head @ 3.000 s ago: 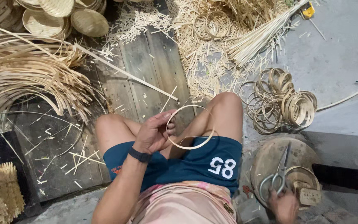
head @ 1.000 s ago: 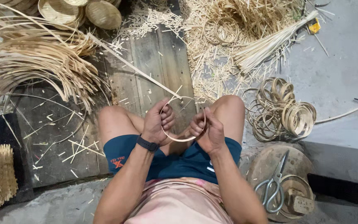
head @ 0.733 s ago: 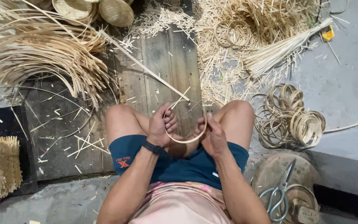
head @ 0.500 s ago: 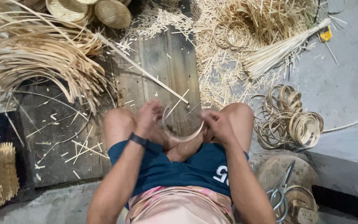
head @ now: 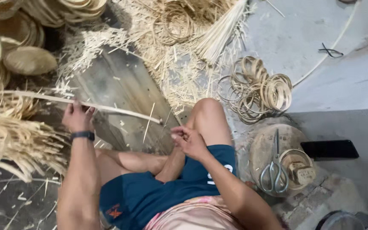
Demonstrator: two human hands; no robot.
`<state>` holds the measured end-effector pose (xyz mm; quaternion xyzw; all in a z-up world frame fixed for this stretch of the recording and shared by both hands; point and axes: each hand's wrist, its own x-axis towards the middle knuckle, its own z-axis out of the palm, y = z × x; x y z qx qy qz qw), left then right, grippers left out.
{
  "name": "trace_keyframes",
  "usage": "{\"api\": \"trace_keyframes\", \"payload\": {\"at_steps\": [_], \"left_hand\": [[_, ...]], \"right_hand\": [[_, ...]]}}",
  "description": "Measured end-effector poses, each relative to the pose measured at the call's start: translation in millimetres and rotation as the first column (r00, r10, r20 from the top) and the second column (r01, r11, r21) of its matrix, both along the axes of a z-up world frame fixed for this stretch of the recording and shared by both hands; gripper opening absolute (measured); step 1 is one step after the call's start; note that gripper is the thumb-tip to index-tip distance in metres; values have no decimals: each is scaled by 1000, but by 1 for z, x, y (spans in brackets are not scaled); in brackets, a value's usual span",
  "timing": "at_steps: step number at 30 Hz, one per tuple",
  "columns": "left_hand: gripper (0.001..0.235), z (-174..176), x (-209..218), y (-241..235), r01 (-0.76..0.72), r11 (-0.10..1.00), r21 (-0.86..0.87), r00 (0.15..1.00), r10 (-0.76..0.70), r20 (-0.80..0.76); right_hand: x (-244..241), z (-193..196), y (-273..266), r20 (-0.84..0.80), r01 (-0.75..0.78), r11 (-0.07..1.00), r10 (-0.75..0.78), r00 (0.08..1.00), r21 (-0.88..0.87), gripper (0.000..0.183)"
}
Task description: The person sits on the floor and weaves thin bamboo strips into circular rings. They repeatedly bend, interlock, and trim the strips using shears, then place the finished rings into a pile.
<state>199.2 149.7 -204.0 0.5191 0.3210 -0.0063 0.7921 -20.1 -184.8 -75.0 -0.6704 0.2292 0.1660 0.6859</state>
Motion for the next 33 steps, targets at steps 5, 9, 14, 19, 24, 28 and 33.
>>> {"api": "trace_keyframes", "payload": {"at_steps": [5,9,14,19,24,28,33], "left_hand": [[32,87,-50,-35,-36,987,154,984,8,180],[32,132,-93,-59,-71,997,36,961,58,269],[32,154,-121,-55,-250,963,-102,913,270,305],[35,177,-136,-49,-251,968,-6,916,240,321],[49,205,-140,-21,-386,922,3,801,334,497],[44,227,-153,10,-365,919,-150,733,383,562],[26,235,-189,27,-94,890,-446,772,348,532]], "right_hand": [[30,7,6,53,158,987,-157,986,-11,46],[50,11,7,-84,282,954,-274,958,102,31],[58,16,-6,242,129,917,-37,970,-378,31],[51,34,-22,-54,100,945,-123,991,-311,17],[45,36,-30,181,73,917,-1,984,-392,20],[43,46,-29,89,183,960,-167,982,-213,23],[45,67,-7,164,316,865,-403,901,390,33]]}}
